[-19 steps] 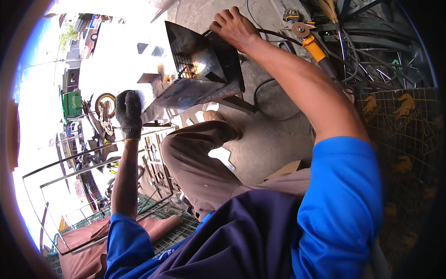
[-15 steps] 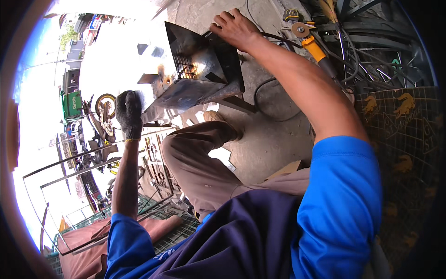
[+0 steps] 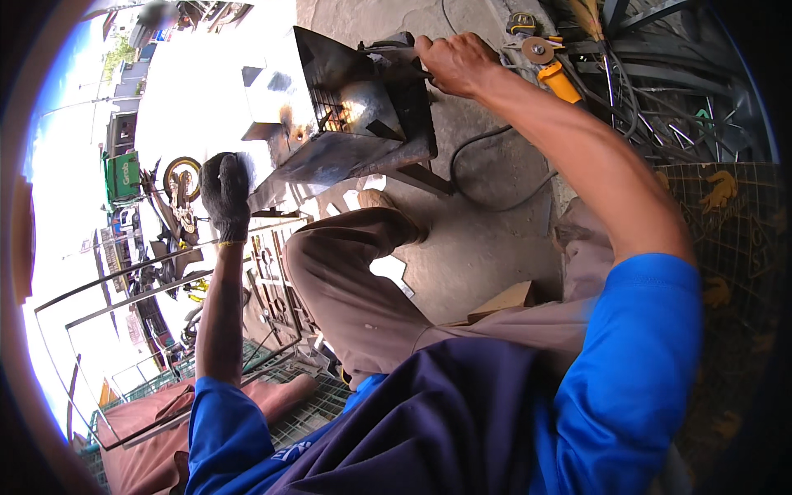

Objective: Welding and grinding metal components for a fabrication project.

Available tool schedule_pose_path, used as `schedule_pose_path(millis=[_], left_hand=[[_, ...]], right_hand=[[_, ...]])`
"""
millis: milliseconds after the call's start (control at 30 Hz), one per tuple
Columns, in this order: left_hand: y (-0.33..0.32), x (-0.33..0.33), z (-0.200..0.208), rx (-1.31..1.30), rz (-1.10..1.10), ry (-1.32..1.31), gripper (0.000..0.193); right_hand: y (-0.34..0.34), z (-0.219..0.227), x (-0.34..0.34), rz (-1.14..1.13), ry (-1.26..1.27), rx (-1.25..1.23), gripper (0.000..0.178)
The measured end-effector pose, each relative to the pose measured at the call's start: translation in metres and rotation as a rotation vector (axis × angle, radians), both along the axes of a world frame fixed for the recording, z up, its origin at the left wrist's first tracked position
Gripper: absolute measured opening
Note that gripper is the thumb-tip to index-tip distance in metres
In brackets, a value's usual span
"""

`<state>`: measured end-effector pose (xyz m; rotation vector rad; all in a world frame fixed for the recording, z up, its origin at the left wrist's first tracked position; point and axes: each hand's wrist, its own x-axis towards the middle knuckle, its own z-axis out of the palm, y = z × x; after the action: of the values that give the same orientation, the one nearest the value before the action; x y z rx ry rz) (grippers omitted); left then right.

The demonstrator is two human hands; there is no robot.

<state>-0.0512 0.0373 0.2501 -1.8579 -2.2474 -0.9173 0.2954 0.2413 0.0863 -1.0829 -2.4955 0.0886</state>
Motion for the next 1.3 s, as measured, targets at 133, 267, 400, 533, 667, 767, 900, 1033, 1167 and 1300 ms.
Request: schedule_pose_path(millis=[133,267,400,533,667,767,900,1033,1167,1300], left_hand=[[-0.001,-0.014,-0.004,-0.013,0.028,-0.07,0.029],[0.001,-0.014,-0.01,-0.01,0.083,-0.197,0.029],[0.001,-0.018,-0.009,-0.021,0.037,-0.115,0.028],[0.0,-0.02,-0.01,-0.011,0.063,-0.124,0.031],[0.001,-0.011,-0.004,-0.026,0.034,-0.012,0.031],[0.001,-0.013,-0.008,-0.029,0.055,-0.087,0.031],[-0.001,-0.012,-0.005,-0.014,0.056,-0.062,0.031],[0.005,-0.012,-0.011,-0.003,0.05,-0.159,0.028],[-0.005,-0.018,0.001,-0.044,0.035,-0.011,0.03],[-0.003,-0.027,-0.008,-0.059,0.066,-0.107,0.031]], right_hand=[[-0.011,0.008,0.0,-0.041,-0.026,-0.164,0.035],[-0.005,0.005,-0.005,-0.058,-0.011,-0.162,0.033],[0.027,0.018,0.001,0.066,-0.012,-0.181,0.028],[0.058,0.033,-0.004,0.167,-0.116,-0.206,0.031],[0.067,0.034,-0.019,0.208,-0.149,-0.244,0.039],[0.066,0.027,-0.028,0.167,-0.199,-0.24,0.053],[0.058,0.028,-0.034,0.099,-0.284,-0.099,0.086],[0.069,0.033,-0.008,0.069,-0.271,-0.214,0.107],[0.081,0.099,0.012,-0.013,-0.359,-0.815,0.08],[0.106,0.08,0.063,-0.018,-0.118,-0.973,0.088]])
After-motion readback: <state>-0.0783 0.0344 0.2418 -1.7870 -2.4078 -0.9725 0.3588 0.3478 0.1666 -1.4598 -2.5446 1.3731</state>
